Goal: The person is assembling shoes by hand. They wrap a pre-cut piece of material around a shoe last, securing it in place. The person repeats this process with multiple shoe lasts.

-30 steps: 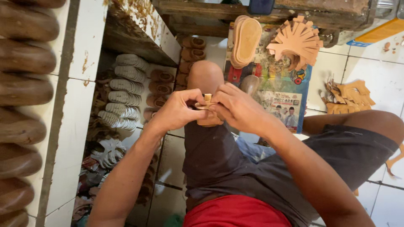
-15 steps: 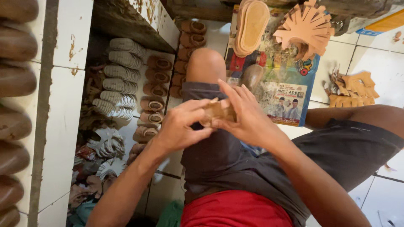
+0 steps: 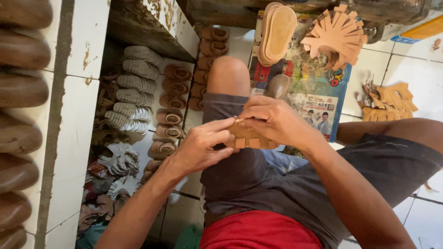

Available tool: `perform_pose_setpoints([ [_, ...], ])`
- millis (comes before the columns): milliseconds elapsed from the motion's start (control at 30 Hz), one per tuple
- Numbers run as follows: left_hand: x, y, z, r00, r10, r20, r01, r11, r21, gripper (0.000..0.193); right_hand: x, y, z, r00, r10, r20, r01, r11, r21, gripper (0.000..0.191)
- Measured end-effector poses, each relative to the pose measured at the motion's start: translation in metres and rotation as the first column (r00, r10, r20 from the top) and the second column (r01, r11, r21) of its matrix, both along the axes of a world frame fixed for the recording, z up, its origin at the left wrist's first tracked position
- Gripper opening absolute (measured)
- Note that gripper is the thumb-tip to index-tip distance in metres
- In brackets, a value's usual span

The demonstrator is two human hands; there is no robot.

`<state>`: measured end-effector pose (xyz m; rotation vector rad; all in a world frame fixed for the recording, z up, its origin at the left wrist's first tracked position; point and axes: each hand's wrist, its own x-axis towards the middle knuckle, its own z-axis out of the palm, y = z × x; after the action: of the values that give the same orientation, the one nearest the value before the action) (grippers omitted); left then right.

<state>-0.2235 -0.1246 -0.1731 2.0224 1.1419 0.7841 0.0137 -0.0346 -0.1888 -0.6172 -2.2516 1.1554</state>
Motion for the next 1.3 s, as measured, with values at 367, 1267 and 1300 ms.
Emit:
perform_pose_setpoints([
  [367,-0.007,-0.011,-0.023,0.982,0.103,0.159,-0.088,0.992,-0.095,0.030,-0.007,0.003,-0.011,0.999,-0.013,-0.037,0.002,0.957,-0.290,0.033],
  [1267,0.139,-0.030,0.039,-0.269,0.745,0.611,0.573,0.633,-0.520,0.056,0.030,0.049,-0.043,0.945,-0.325,0.014,0.052,0.108,-0.993,0.032],
  [1300,0.138,-0.030,0.037,-0.240,0.765,0.598,0.563,0.612,-0.556,0.057,0.033,0.048,-0.034,0.946,-0.319,0.053,0.102,0.142,-0.985,0.034],
])
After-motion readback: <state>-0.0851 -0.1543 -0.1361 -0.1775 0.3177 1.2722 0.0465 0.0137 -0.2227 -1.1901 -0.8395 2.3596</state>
